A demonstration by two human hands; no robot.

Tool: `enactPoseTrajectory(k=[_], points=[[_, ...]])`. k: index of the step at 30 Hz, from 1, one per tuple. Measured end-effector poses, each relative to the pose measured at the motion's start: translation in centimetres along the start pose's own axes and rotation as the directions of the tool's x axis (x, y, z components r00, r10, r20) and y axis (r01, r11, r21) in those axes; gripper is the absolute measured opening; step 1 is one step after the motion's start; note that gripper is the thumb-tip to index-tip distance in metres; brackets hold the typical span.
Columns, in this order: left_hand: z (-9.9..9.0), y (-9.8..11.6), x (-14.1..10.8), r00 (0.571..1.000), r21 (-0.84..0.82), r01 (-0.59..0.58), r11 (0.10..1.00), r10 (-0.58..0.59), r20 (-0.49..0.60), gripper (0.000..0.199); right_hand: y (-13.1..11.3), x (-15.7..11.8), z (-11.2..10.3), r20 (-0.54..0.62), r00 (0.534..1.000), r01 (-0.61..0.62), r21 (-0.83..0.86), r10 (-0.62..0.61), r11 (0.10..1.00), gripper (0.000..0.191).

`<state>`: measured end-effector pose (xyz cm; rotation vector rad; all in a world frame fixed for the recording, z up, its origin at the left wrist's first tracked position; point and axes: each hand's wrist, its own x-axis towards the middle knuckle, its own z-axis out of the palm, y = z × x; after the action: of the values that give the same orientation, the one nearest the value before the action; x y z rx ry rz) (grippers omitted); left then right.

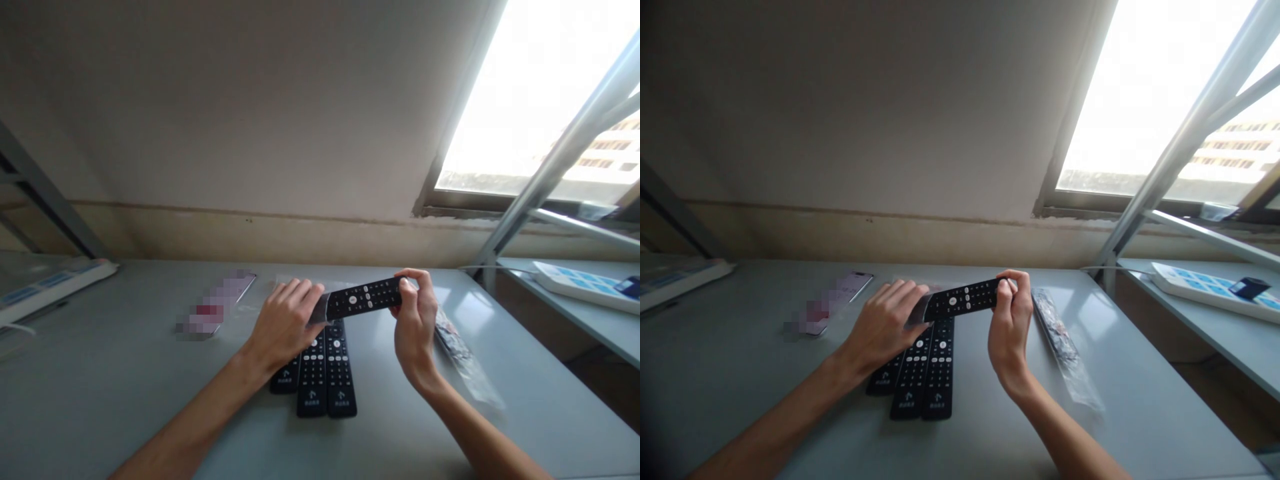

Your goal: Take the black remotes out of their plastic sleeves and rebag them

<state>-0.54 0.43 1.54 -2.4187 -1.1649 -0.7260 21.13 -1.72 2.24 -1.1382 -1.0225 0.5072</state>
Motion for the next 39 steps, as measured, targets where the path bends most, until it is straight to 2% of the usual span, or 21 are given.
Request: enactPoseTrajectory(k=[3,5,8,10,13,17,20,23,26,29,31,35,39], points=[[-0.4,0.0,0.1,1.000,0.039,0.022,0.999,-0.023,0.006,0.029,0.3,-1.7,0.5,0.091,0.995,0.039,-0.018,-0.037,0.999,0.020],[-0.6,0.2,0.2,0.999,0.054,0.023,0.998,-0.025,0.022,0.026,0.6,-2.9,0.9,0.198,0.978,0.068,-0.006,-0.065,0.998,0.015],[-0.6,0.6,0.2,0.999,0.028,0.004,1.000,-0.005,0.053,0.030,1.1,-4.2,1.5,0.382,0.918,0.100,0.033,-0.105,0.994,0.009],[-0.4,1.0,0.1,0.998,-0.018,-0.029,0.999,0.030,0.058,0.035,1.4,-4.5,1.7,0.447,0.888,0.105,0.041,-0.112,0.994,0.008],[0.0,1.4,0.0,0.997,-0.052,-0.065,0.997,0.067,0.043,0.049,1.7,-4.1,1.8,0.415,0.906,0.087,0.011,-0.084,0.996,0.011],[0.0,0.4,0.0,0.999,-0.002,-0.021,1.000,0.021,-0.027,0.060,1.8,-2.3,1.5,0.292,0.956,0.020,0.050,-0.034,0.999,0.019],[-0.5,-0.9,0.1,0.997,0.075,0.044,0.996,-0.038,-0.072,0.057,1.5,-1.4,1.3,0.268,0.963,-0.004,0.113,-0.026,0.994,0.021],[-0.8,-1.6,0.0,0.996,0.143,0.080,0.987,-0.072,-0.059,0.048,1.0,-1.4,1.2,0.267,0.963,0.004,0.120,-0.036,0.993,0.020],[-0.8,-1.3,-0.1,0.997,0.162,0.072,0.984,-0.066,-0.042,0.038,1.0,-2.2,1.5,0.276,0.960,0.016,0.119,-0.048,0.993,0.023],[-0.5,-0.3,-0.1,0.998,0.150,0.046,0.988,-0.040,-0.046,0.035,1.3,-3.2,2.0,0.272,0.962,-0.005,0.142,-0.035,0.990,0.031],[-0.4,0.3,-0.1,0.998,0.145,0.024,0.989,-0.016,-0.058,0.034,1.6,-3.8,2.2,0.266,0.963,0.025,0.114,-0.054,0.993,0.035],[-0.6,0.7,-0.1,0.998,0.138,0.005,0.990,0.003,-0.062,0.030,1.9,-4.3,2.2,0.330,0.935,0.125,0.038,-0.130,0.991,0.024],[-0.9,0.3,-0.1,0.999,0.116,0.025,0.993,-0.020,-0.046,0.022,1.4,-4.7,2.0,0.457,0.865,0.225,0.014,-0.206,0.974,0.013]])
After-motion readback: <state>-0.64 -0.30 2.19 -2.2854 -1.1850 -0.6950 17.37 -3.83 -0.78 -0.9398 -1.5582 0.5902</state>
